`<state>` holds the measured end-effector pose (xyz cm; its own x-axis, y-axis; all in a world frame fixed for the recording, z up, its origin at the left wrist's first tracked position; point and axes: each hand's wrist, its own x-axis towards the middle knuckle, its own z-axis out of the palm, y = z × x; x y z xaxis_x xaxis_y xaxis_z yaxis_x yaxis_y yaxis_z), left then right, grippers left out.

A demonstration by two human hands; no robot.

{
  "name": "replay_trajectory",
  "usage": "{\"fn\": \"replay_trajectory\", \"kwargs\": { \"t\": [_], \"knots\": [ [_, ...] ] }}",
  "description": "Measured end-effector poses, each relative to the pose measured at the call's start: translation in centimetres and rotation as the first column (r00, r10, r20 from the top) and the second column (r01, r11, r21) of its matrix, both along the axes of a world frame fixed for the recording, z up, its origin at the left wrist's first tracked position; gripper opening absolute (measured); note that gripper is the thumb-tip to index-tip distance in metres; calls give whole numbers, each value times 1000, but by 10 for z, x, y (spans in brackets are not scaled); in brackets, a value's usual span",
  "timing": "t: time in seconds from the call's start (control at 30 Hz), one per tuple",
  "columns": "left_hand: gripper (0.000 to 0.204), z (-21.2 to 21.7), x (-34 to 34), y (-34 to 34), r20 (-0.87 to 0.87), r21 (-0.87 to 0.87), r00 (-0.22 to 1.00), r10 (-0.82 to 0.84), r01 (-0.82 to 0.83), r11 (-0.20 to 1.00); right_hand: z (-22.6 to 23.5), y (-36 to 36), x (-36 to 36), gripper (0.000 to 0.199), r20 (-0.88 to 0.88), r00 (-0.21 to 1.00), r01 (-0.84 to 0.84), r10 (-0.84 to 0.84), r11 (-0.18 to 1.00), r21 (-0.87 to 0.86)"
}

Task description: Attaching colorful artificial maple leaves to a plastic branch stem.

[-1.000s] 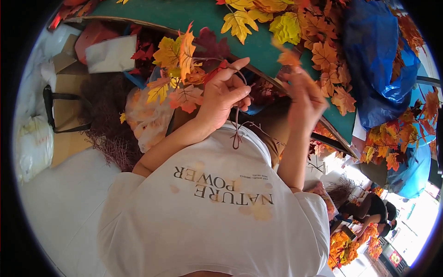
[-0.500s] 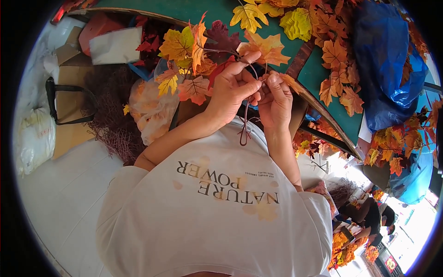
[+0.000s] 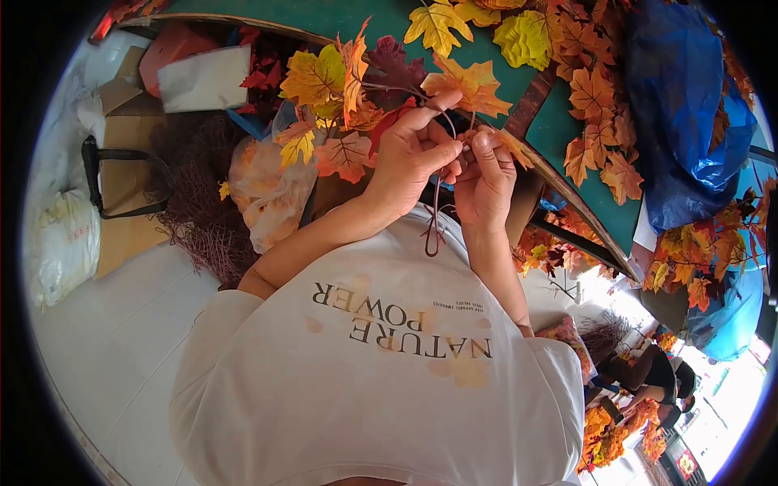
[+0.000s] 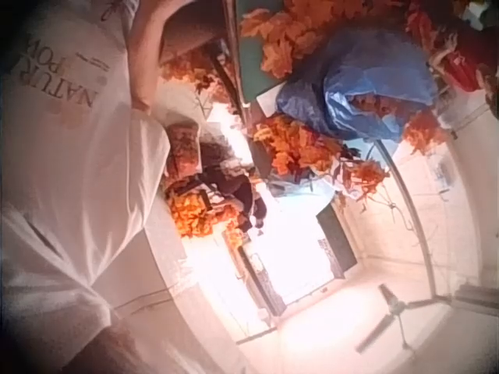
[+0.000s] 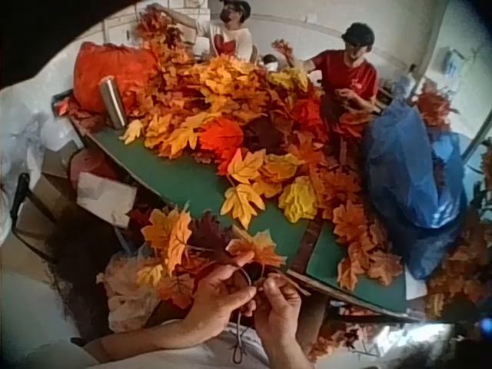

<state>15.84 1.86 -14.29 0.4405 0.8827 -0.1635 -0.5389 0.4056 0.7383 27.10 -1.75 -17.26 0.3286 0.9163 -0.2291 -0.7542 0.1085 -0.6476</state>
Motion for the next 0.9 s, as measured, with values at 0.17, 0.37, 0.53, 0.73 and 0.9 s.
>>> {"fn": "replay_trajectory", "kwargs": {
  "t": [0.17, 0.37, 0.53, 0.73, 0.9],
  "knots": [
    [56, -1, 1, -1, -21, 25, 1000, -15, 15, 1000, 2, 2, -1, 8, -38, 999, 32, -33, 999, -36],
    [56, -1, 1, -1, -33, 29, 999, -6, 7, 1000, 5, -1, -3, 7, -12, 1000, -13, 13, 1000, 8],
    [55, -3, 3, -3, -34, 22, 999, 12, -11, 1000, 3, -1, -8, 8, 23, 1000, 9, -10, 1000, 20],
    [51, -5, 4, -2, -72, 70, 997, 30, -25, 997, 5, -3, -11, 9, 67, 997, 36, -37, 999, 13],
    [48, -7, 2, 1, 32, 95, 999, 21, -24, 995, -4, -3, -11, 8, 117, 989, 86, -90, 996, 31]
  ]
}}
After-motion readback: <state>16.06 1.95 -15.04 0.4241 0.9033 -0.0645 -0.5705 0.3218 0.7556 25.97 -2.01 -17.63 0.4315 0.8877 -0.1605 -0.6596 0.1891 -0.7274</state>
